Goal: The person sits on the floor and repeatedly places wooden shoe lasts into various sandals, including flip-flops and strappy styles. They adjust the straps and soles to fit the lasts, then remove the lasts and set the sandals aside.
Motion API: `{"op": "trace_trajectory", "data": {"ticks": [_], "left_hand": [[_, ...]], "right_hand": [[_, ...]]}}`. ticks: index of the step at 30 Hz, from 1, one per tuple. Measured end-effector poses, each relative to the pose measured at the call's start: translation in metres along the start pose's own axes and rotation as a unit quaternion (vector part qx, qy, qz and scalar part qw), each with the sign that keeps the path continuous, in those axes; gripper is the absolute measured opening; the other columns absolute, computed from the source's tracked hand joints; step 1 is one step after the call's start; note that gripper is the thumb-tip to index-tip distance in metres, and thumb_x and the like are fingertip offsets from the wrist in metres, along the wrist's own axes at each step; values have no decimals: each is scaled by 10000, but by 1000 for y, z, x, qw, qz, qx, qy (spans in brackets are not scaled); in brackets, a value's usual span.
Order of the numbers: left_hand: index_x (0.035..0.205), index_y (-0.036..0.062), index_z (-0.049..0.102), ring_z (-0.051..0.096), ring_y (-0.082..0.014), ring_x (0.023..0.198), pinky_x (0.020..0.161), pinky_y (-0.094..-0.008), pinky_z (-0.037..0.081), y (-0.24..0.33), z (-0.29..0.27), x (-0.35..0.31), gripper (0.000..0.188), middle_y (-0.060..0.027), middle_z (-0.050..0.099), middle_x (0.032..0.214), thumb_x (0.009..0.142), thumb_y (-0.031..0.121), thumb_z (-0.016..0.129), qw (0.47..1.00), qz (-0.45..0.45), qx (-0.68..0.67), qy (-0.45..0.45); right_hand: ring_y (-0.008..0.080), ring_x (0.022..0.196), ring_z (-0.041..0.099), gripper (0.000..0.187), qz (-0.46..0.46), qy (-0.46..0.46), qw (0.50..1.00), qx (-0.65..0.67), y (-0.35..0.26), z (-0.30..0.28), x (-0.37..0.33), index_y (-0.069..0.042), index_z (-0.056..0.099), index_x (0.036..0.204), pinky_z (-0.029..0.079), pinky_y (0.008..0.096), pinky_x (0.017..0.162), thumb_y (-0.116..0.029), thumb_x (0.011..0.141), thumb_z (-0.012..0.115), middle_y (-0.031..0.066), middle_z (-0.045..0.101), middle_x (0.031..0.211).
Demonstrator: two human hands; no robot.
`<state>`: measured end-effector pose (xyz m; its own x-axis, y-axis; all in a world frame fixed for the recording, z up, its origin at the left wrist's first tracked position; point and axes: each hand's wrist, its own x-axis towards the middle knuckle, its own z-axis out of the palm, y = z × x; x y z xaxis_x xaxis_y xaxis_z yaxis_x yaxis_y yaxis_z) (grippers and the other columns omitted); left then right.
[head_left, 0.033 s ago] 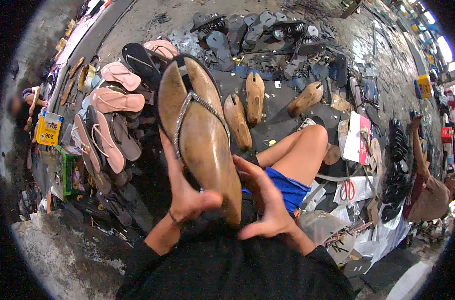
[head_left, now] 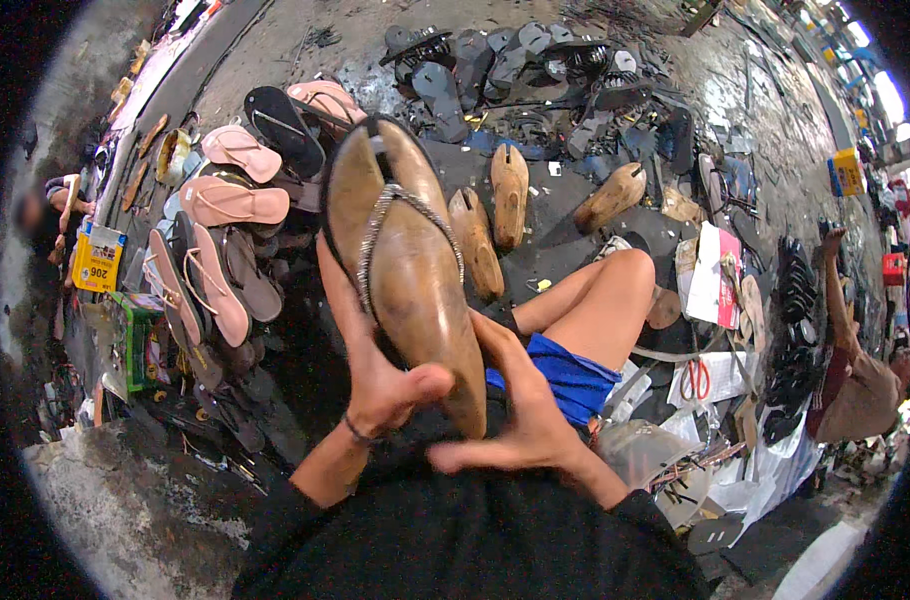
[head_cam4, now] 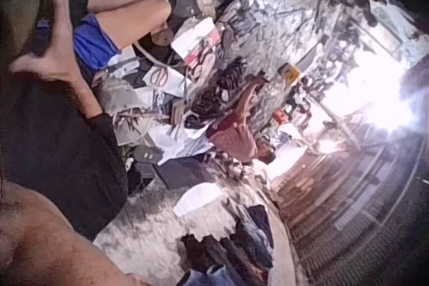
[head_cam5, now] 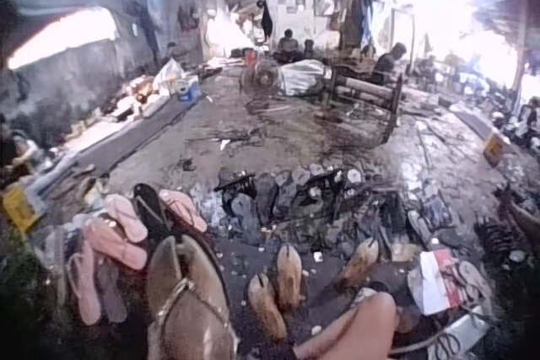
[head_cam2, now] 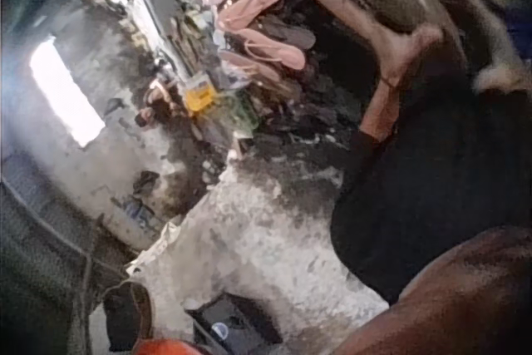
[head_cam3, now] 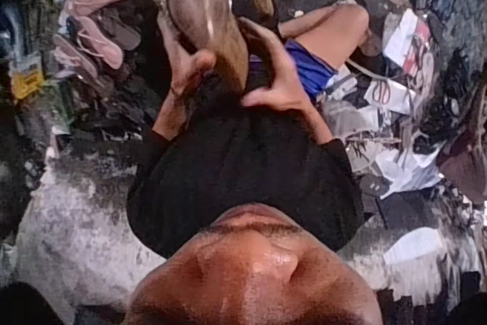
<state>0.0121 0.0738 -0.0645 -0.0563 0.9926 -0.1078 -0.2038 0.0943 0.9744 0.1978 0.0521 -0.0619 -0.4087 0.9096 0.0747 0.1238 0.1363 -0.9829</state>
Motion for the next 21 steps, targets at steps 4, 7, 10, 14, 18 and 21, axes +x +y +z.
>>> {"op": "trace_trajectory", "data": {"ticks": [4, 7, 10, 14, 18, 21], "left_hand": [[1580, -9, -48, 480, -284, 1304, 1109, -413, 406, 2, 9, 3, 1548, -178, 397, 1466, 545, 477, 995, 996, 25, 76, -32], [1584, -25, 5, 519, -311, 1257, 1079, -443, 422, 15, 12, -4, 1494, -215, 457, 1420, 575, 501, 973, 946, 86, 286, -122], [1458, 1, 484, 576, -404, 1134, 972, -423, 453, 35, 22, -1, 825, -228, 635, 1212, 850, 472, 780, 804, 168, 553, -137], [970, 53, 722, 602, -197, 835, 717, -345, 466, 15, 2, 10, 270, -134, 661, 951, 1009, 298, 616, 917, 56, 366, -148], [830, 36, 538, 415, -74, 698, 618, -291, 392, -6, 10, -25, 350, -19, 464, 725, 1079, 279, 497, 937, -177, 137, -267], [920, 21, 499, 413, -96, 674, 612, -306, 383, -20, 17, -56, 298, -10, 413, 712, 1097, 252, 430, 964, -122, 86, -219]], "right_hand": [[387, 1463, 346, 1217, 68, -38, 996, 46, 39, 13, -9, 13, 205, 1552, 311, 438, 1199, -237, 625, 953, 261, 345, 1550], [318, 1528, 168, 1504, 91, -20, 911, 402, 41, 11, -17, -34, -31, 1599, 215, 475, 1225, -488, 577, 975, 188, 149, 1640], [362, 1408, 369, 1281, 142, 84, 840, 517, 33, 3, -22, -18, 105, 1588, 318, 486, 1169, -465, 621, 817, 207, 328, 1549], [436, 1295, 519, 1120, 170, 203, 719, 643, 26, 6, -41, -6, 223, 1564, 466, 537, 1081, -414, 657, 738, 279, 406, 1503], [442, 1293, 528, 1085, 217, 231, 716, 622, 4, -3, -57, 18, 240, 1549, 485, 539, 1074, -397, 674, 729, 305, 391, 1507], [429, 1249, 555, 1040, 277, 256, 716, 587, -10, -8, -69, 29, 303, 1513, 473, 531, 1065, -401, 653, 698, 285, 486, 1421]]}}
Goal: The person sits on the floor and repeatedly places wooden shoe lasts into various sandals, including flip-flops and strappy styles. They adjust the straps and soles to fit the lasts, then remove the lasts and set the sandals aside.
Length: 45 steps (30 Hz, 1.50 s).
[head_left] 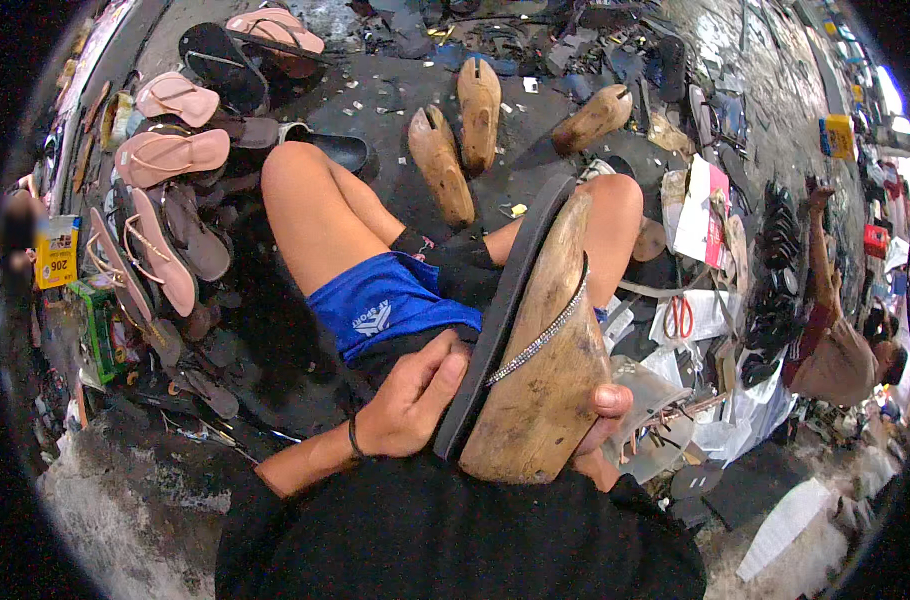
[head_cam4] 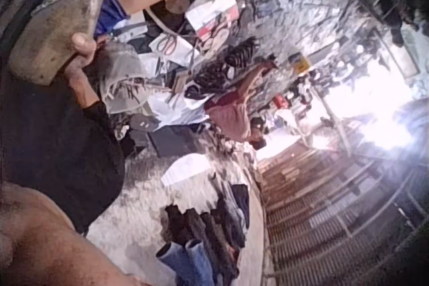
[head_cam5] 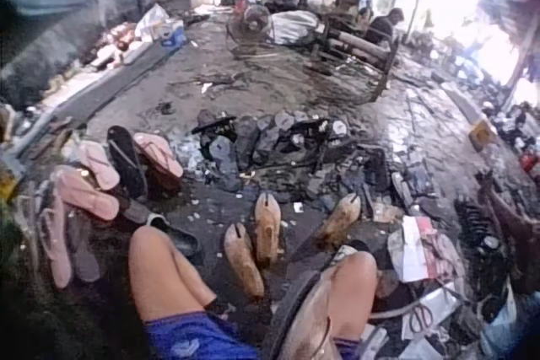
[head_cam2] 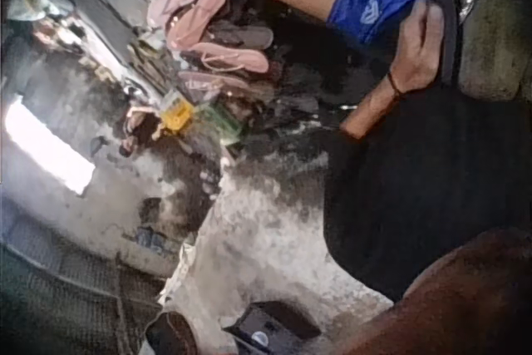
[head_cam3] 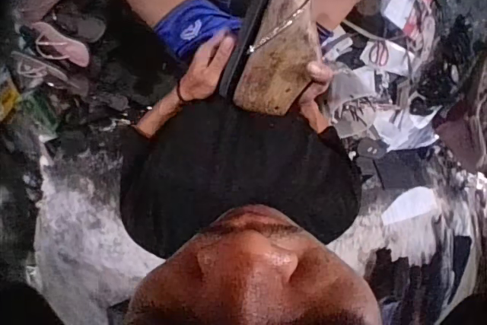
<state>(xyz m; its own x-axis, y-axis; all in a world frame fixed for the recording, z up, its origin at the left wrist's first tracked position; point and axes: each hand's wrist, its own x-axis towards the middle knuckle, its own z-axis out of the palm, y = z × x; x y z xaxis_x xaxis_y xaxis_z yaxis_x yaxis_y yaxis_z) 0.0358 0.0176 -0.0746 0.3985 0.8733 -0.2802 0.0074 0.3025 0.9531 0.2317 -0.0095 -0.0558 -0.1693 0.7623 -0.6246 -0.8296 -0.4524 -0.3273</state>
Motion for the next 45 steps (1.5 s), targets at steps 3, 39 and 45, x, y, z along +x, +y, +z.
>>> {"op": "trace_trajectory", "data": {"ticks": [3, 39, 45], "left_hand": [[943, 2, 494, 442, -119, 678, 627, -314, 397, 1, -2, -7, 276, -19, 430, 717, 1095, 216, 410, 1000, 2, 13, -16], [1359, -68, 519, 575, -230, 1199, 1048, -358, 452, -39, -58, 144, 576, -140, 613, 1302, 1030, 403, 565, 963, -29, -112, 242], [1280, -11, 598, 709, -279, 914, 845, -406, 593, -10, -86, 155, 536, -132, 707, 1094, 1054, 452, 451, 911, -50, -398, 89]], "right_hand": [[427, 1236, 558, 1027, 5, 29, 1000, 2, 2, -2, -6, 24, 333, 1501, 451, 536, 1073, -398, 635, 688, 265, 532, 1380], [258, 1175, 597, 658, -79, -90, 883, -453, -32, -33, 77, 37, 492, 1403, 452, 396, 1052, -264, 887, 769, 142, 639, 1277], [285, 1157, 637, 561, -205, 120, 714, -659, -43, -72, 184, 50, 547, 1347, 487, 390, 1022, -265, 922, 731, 174, 658, 1256]]}}
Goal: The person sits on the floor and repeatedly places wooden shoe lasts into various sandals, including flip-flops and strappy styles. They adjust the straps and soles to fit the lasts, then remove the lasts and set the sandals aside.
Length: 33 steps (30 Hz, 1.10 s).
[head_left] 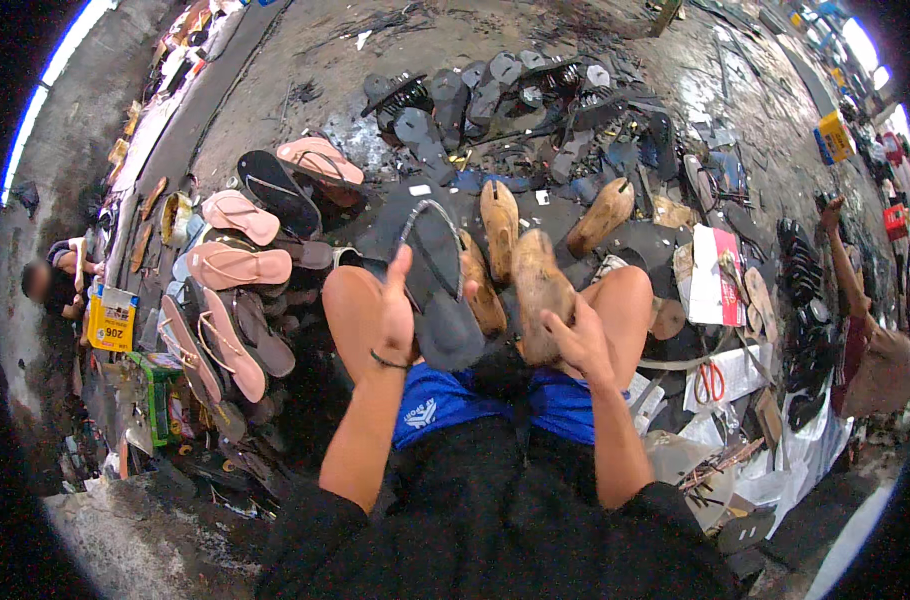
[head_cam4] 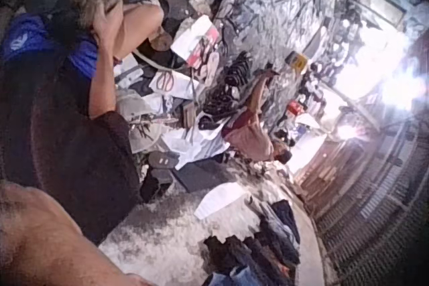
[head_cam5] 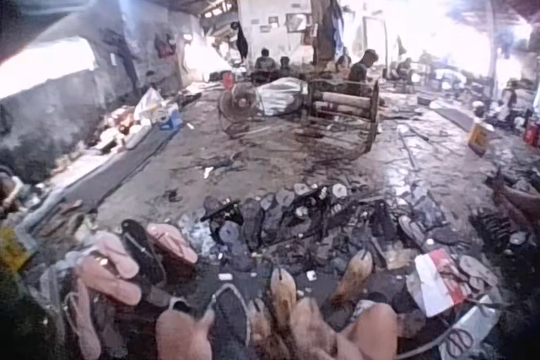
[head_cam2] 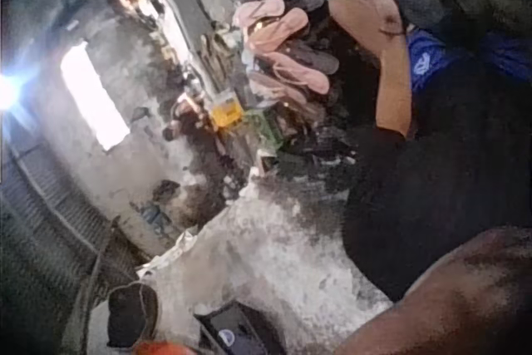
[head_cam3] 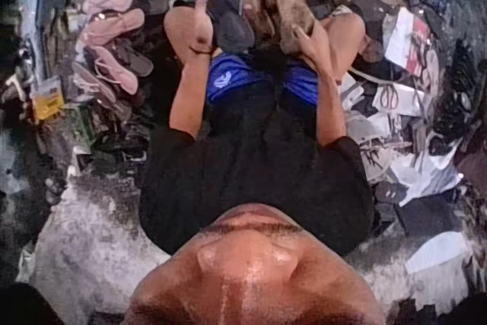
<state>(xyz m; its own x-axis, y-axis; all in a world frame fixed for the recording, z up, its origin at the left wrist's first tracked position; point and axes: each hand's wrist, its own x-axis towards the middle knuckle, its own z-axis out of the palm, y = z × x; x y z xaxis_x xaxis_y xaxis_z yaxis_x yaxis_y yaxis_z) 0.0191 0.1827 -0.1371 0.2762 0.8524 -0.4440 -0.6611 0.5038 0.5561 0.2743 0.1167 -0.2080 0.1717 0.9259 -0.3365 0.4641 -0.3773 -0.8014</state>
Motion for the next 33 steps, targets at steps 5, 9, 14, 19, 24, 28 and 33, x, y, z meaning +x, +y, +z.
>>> {"op": "trace_trajectory", "data": {"ticks": [5, 9, 14, 19, 24, 28, 33], "left_hand": [[1279, -13, 596, 688, -248, 983, 894, -374, 561, -32, -11, 4, 470, -123, 698, 1131, 1028, 378, 518, 993, 74, 80, 47], [1315, -19, 535, 634, -197, 1042, 907, -333, 512, -12, -18, 8, 470, -114, 661, 1152, 891, 57, 725, 880, 228, 371, 189], [1262, 0, 570, 629, -188, 998, 942, -327, 497, 125, -107, 6, 413, -67, 666, 1152, 880, 47, 718, 799, 385, 374, 272], [1293, -46, 571, 629, -243, 1063, 950, -367, 491, 214, -123, -69, 370, -146, 668, 1164, 1000, 171, 630, 604, 488, 485, 402], [1202, -63, 684, 659, -211, 1055, 941, -318, 500, 128, -112, -131, 337, -147, 712, 1153, 1062, 201, 529, 633, 286, 577, 430], [1429, -48, 500, 596, -255, 1235, 1043, -351, 468, 69, -82, -48, 440, -220, 607, 1347, 1043, 153, 566, 813, 236, 462, 264], [1535, 1, 311, 526, -226, 1301, 1117, -351, 398, 79, -41, 36, 607, -152, 532, 1441, 996, 63, 582, 861, 335, 326, 201]], "right_hand": [[305, 1150, 639, 628, -155, -61, 973, 161, -68, 40, 25, 22, 418, 1441, 526, 391, 966, -229, 945, 711, 215, 578, 1352], [273, 1132, 650, 676, -158, -166, 949, 216, -85, 69, 75, 2, 357, 1457, 553, 367, 905, -205, 938, 737, 222, 575, 1325], [340, 1148, 613, 643, -237, -91, 957, -142, -88, 141, 188, 1, 453, 1362, 535, 423, 914, -325, 897, 755, 228, 572, 1282], [385, 1188, 566, 540, -184, 23, 946, -265, -84, 216, 298, -18, 549, 1250, 496, 496, 955, -340, 864, 746, 198, 579, 1298], [397, 1179, 553, 588, -12, 162, 975, -151, -84, 252, 341, 2, 524, 1289, 492, 483, 931, -281, 841, 777, 179, 587, 1235], [374, 1055, 596, 395, -174, 137, 971, 92, -86, 231, 309, -18, 619, 1140, 496, 419, 871, -171, 808, 768, 180, 612, 1059], [327, 937, 573, 448, -473, 85, 875, -52, -88, 153, 91, -74, 664, 1117, 473, 427, 825, -95, 685, 781, 117, 585, 964]]}}
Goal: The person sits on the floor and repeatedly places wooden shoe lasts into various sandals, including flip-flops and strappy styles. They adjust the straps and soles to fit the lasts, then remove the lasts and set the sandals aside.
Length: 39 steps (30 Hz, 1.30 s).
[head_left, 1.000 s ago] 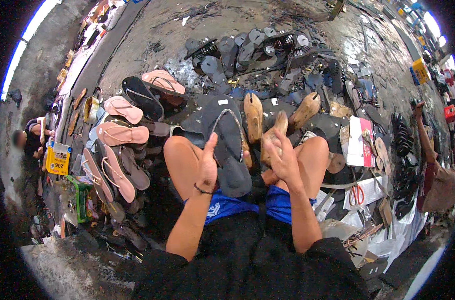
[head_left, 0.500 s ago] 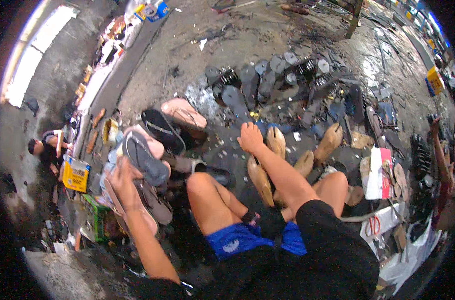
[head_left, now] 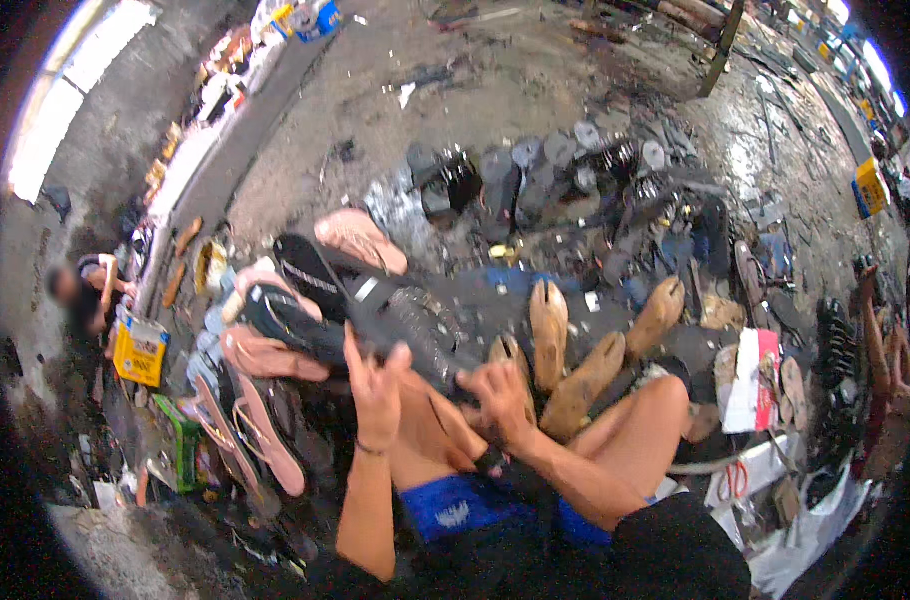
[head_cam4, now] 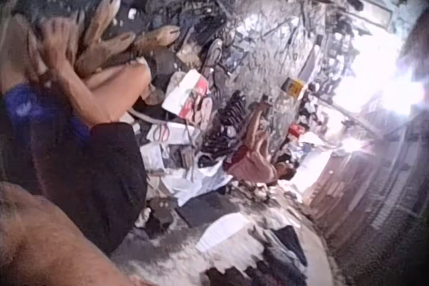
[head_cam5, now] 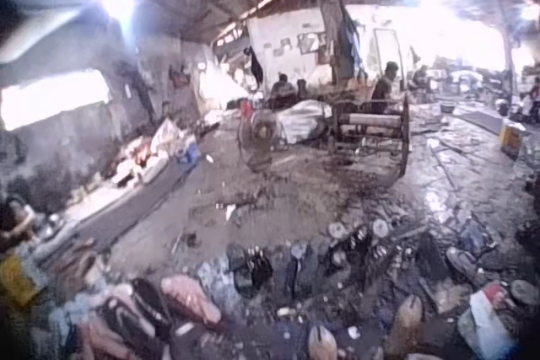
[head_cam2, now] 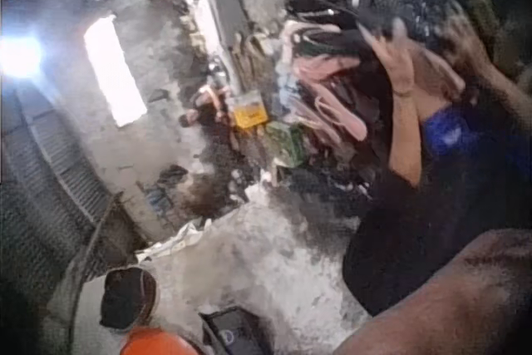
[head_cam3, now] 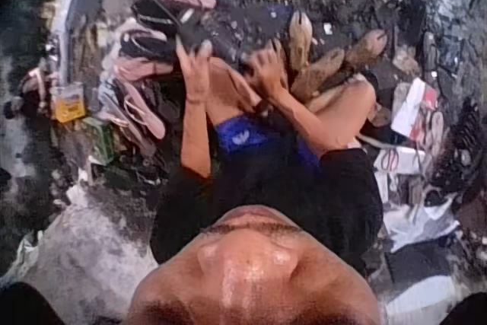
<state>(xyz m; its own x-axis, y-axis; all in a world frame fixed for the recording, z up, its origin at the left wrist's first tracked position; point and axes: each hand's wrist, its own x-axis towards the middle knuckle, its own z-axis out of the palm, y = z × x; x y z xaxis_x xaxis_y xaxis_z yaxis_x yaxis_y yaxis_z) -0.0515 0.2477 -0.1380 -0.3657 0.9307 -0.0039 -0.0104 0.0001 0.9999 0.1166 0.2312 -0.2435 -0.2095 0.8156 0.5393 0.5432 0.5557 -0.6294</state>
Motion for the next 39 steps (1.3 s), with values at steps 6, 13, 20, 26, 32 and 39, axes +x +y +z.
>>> {"op": "trace_trajectory", "data": {"ticks": [6, 13, 20, 26, 32, 39], "left_hand": [[1405, -7, 500, 634, -185, 1172, 1017, -307, 482, 59, 2, -106, 603, -134, 676, 1249, 843, -7, 717, 961, -52, 28, -271], [1155, -4, 695, 700, -309, 1110, 1007, -462, 539, 64, -56, -192, 466, -141, 739, 1121, 714, 30, 843, 898, 88, 142, -407], [1036, -12, 676, 709, -318, 1037, 945, -439, 563, 64, -58, -205, 350, -156, 724, 1084, 725, 61, 819, 892, 120, 139, -413], [994, -4, 667, 717, -308, 968, 885, -385, 568, 60, -60, -220, 292, -166, 725, 1032, 750, 71, 810, 909, 67, 169, -374], [1030, -36, 691, 700, -179, 897, 829, -333, 558, 53, -33, -166, 271, -88, 737, 1017, 868, 160, 784, 982, -74, 150, -85], [1361, -98, 499, 686, -309, 1096, 948, -400, 563, -32, -22, -182, 528, -204, 645, 1288, 867, 23, 641, 838, -368, -316, -251]], "right_hand": [[299, 1151, 532, 649, 243, -18, 898, 367, -91, -156, -52, -20, 549, 1268, 418, 417, 1042, -245, 761, 885, 136, 552, 1184], [306, 1141, 626, 587, 144, -240, 882, 378, -125, -189, -75, -37, 639, 1231, 509, 409, 987, -46, 679, 839, 140, 644, 1220], [316, 1155, 617, 592, 65, -313, 884, 342, -127, -193, -83, -70, 644, 1200, 511, 414, 982, -29, 638, 825, 110, 632, 1216], [321, 1218, 588, 500, 42, -267, 907, 324, -124, -174, -103, -96, 653, 1106, 481, 456, 1022, -70, 640, 832, 99, 634, 1171], [361, 1273, 477, 754, 328, 52, 943, -31, -26, -94, -60, -11, 509, 1357, 425, 481, 1054, -402, 801, 834, 214, 495, 1392], [503, 1358, 339, 1028, 438, 79, 884, -143, 70, -31, -126, 69, 253, 1485, 364, 542, 1108, -354, 744, 827, 316, 308, 1479]]}}
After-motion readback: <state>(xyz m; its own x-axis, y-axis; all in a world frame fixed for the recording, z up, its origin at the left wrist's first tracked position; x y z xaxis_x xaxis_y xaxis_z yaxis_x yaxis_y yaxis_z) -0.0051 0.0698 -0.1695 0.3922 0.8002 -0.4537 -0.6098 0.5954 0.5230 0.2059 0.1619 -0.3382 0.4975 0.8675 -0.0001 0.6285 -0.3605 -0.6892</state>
